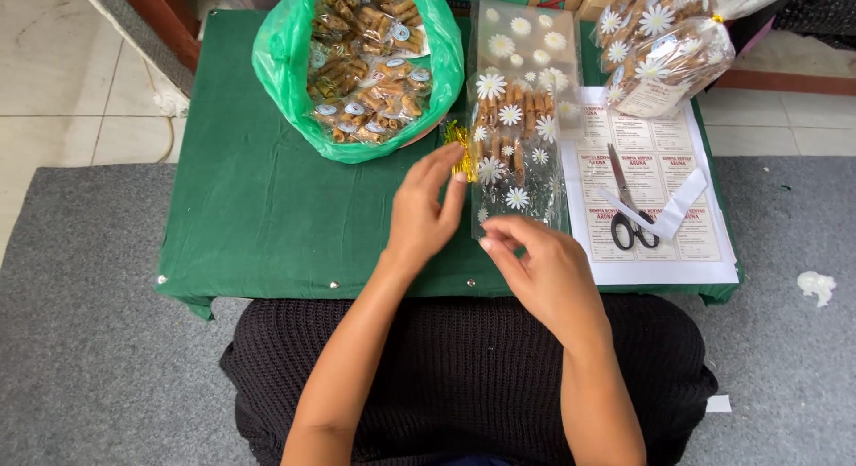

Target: The person is packing small wrapped snacks into a decorative clear plastic bag, applying a sticker to each item before placement.

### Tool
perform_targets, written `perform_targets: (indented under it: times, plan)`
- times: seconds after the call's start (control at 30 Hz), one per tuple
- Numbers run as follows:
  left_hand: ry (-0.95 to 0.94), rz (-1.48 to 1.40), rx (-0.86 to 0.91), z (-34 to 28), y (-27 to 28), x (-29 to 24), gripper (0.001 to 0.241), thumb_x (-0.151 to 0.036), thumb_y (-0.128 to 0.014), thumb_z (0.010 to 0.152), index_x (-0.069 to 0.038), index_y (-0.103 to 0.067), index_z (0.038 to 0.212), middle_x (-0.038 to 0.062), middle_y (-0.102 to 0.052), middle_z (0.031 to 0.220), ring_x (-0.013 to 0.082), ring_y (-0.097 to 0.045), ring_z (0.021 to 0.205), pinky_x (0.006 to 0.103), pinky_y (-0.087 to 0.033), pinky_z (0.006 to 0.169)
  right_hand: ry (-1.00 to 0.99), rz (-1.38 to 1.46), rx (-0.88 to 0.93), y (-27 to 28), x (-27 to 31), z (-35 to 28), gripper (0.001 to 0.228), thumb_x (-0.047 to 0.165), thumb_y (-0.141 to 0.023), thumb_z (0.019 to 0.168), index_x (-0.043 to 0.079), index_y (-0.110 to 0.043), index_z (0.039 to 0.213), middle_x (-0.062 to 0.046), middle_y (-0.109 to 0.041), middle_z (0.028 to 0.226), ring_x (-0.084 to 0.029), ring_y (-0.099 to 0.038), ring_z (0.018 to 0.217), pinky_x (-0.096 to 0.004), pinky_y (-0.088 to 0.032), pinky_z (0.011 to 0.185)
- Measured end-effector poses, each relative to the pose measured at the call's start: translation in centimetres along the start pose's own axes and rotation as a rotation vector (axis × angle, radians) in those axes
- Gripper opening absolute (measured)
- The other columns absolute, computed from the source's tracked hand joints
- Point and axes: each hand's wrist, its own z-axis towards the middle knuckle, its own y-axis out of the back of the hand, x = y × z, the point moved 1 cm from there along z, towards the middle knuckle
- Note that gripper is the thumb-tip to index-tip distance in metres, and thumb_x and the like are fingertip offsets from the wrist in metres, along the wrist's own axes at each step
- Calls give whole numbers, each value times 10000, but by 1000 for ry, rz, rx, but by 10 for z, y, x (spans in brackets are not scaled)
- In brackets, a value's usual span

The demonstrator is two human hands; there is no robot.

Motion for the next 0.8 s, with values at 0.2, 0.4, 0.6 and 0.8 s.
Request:
perform_targets:
  times: [0.2, 0.4, 0.6, 0.8]
  plan:
    - [-108, 209, -198, 48, 71, 35, 299, -25, -695, 933, -162, -732, 1196, 26, -731, 1124, 279, -705, 1034, 417, -560, 919, 281, 17, 9, -22, 23, 92, 166, 190, -678, 971, 115, -766, 1090, -113, -760, 851, -335, -728, 795, -483, -576, 707]
    - [69, 464, -5, 118, 101, 134, 216, 19, -570, 932, -57, -749, 1025, 148, -687, 861, 436, -706, 802, 524, -582, 685, 261, 20, -22, -72, 22, 203, 97, 198, -679, 923, 175, -762, 968, -87, -745, 769, -386, -720, 826, -495, -569, 744]
    - [345, 788, 228, 164, 72, 240, 127, 2, -650, 769, -56, -756, 806, 201, -703, 713, 442, -750, 725, 561, -604, 541, 210, 61, 62, -139, -3, 293, 215, 97, -577, 928, 115, -784, 981, -178, -761, 905, -452, -702, 974, -530, -566, 876]
    - [419, 872, 352, 173, 63, 213, 187, -27, -614, 860, 12, -764, 965, 229, -735, 875, 438, -748, 882, 581, -611, 709, 214, -236, 121, -188, -27, 334, 264, 130, -554, 908, 164, -743, 1089, -136, -729, 890, -422, -676, 1028, -535, -547, 909]
